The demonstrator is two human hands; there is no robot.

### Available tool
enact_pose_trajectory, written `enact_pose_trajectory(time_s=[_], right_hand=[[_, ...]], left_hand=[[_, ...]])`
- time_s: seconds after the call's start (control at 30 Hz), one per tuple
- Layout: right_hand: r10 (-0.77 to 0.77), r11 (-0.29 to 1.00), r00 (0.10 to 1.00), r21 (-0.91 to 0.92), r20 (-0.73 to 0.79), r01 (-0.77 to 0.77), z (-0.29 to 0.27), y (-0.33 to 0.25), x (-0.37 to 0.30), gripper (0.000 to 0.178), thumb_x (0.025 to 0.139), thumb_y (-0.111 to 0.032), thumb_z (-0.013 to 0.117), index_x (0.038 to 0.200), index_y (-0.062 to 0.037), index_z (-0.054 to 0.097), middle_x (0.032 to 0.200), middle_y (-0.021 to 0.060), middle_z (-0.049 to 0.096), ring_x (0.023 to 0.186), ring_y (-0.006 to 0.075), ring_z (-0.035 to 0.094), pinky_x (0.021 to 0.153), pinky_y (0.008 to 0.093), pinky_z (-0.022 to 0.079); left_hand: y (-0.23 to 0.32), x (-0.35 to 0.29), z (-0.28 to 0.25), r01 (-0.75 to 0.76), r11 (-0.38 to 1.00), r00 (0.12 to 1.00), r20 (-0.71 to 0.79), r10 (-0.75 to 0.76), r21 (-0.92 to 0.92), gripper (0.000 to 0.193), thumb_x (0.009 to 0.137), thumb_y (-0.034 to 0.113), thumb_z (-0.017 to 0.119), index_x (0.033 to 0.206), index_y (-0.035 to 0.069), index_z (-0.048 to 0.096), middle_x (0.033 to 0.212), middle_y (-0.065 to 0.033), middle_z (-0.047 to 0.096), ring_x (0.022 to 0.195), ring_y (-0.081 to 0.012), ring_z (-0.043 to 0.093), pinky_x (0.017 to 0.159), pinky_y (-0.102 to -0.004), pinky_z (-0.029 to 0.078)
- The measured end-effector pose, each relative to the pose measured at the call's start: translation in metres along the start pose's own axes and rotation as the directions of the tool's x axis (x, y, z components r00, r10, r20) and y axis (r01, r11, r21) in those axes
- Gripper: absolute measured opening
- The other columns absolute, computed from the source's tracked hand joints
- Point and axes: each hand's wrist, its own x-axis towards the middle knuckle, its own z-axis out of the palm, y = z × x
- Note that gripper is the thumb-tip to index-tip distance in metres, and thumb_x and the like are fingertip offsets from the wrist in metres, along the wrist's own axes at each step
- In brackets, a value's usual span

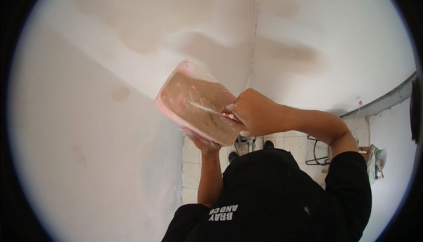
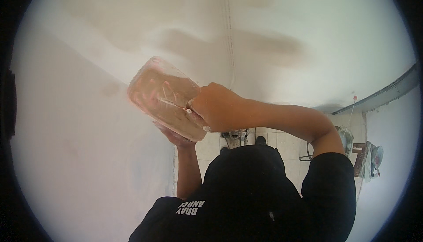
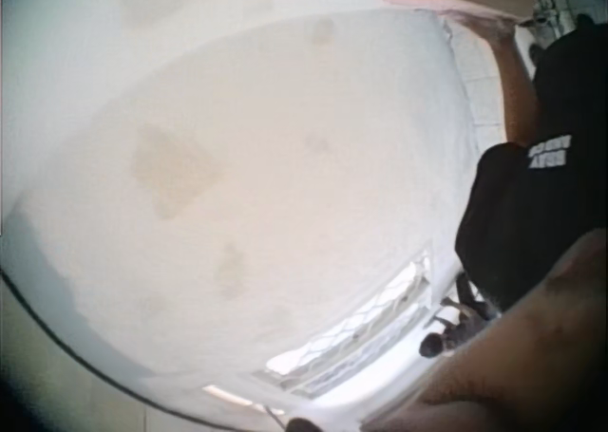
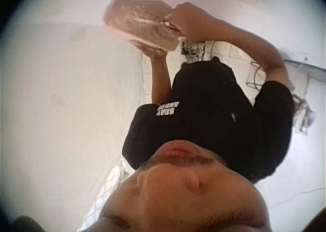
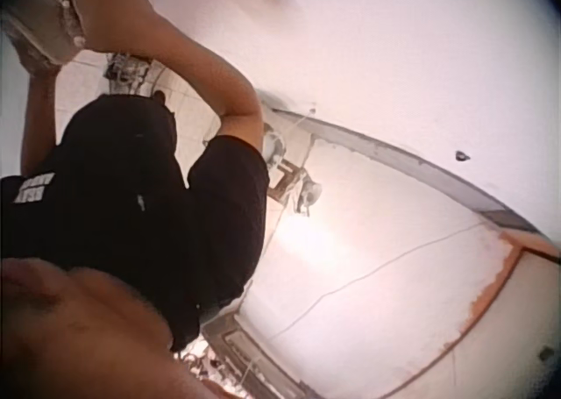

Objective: The person applies putty to a wall using a spatula, taking the material from a plastic container and spreading it over cracks and uneven surfaces on the wall and ceiling.

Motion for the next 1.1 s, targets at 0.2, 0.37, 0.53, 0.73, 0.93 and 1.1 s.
enact_pose_trajectory(time_s=[0.2,0.37,0.53,0.73,0.93,1.1], right_hand=[[0.047,0.981,0.997,0.191,-0.061,-0.034,0.002,-0.02,0.029,0.02,0.074,-0.017,0.062,0.07,0.0014,0.059,0.053,0.0191,0.047,0.049,0.036,0.044,0.048,0.037,0.039],[0.031,0.971,0.998,0.234,0.057,-0.043,0.022,-0.027,0.05,0.017,0.073,-0.015,0.063,0.069,0.0014,0.059,0.053,0.0189,0.048,0.049,0.0361,0.044,0.047,0.0362,0.039],[0.127,0.976,0.988,0.189,-0.09,-0.108,0.007,-0.047,0.061,0.017,0.072,-0.016,0.062,0.067,0.0,0.058,0.052,0.0186,0.047,0.048,0.0348,0.046,0.047,0.0371,0.039],[0.027,0.996,0.997,-0.086,0.078,-0.02,0.032,-0.041,0.068,0.016,0.073,-0.015,0.063,0.072,0.0008,0.062,0.053,0.018,0.048,0.049,0.0343,0.049,0.048,0.0352,0.041],[-0.003,0.993,0.964,-0.118,-0.265,-0.029,0.037,-0.049,0.061,0.016,0.075,-0.016,0.062,0.081,-0.0027,0.066,0.054,0.0125,0.054,0.049,0.028,0.055,0.047,0.0322,0.044],[-0.123,0.992,0.992,-0.014,-0.008,0.123,0.062,-0.063,0.044,0.015,0.073,-0.014,0.062,0.081,-0.0011,0.064,0.056,0.0127,0.055,0.048,0.0283,0.054,0.049,0.0337,0.043]], left_hand=[[0.019,0.005,-0.026,0.035,0.996,0.998,-0.053,-0.04,-0.084,0.069,0.088,0.058,0.029,0.139,0.013,0.014,0.139,-0.0087,0.025,0.126,-0.0266,0.029,0.103,-0.0421,0.028],[0.027,0.008,-0.049,0.007,0.995,1.0,-0.015,-0.009,-0.1,0.066,0.089,0.057,0.027,0.139,0.016,0.016,0.137,-0.0085,0.028,0.125,-0.0259,0.031,0.103,-0.0422,0.03],[0.047,0.009,-0.047,0.023,0.989,0.995,-0.089,-0.036,-0.145,0.074,0.086,0.059,0.035,0.14,0.012,0.013,0.141,-0.0076,0.023,0.127,-0.0248,0.027,0.103,-0.0415,0.028],[0.047,0.007,-0.06,0.056,0.993,0.987,-0.146,-0.071,-0.101,0.074,0.087,0.059,0.033,0.139,0.011,0.013,0.14,-0.0088,0.024,0.126,-0.0256,0.029,0.102,-0.0412,0.03],[0.048,0.008,-0.07,0.129,0.979,0.99,-0.028,-0.135,-0.161,0.077,0.085,0.062,0.033,0.138,0.009,0.015,0.138,-0.0096,0.028,0.123,-0.0256,0.033,0.1,-0.0409,0.032],[0.038,-0.008,-0.095,0.2,0.927,0.98,0.044,-0.197,-0.318,0.074,0.083,0.061,0.039,0.137,0.014,0.022,0.134,-0.0074,0.034,0.12,-0.0254,0.036,0.1,-0.0415,0.033]])
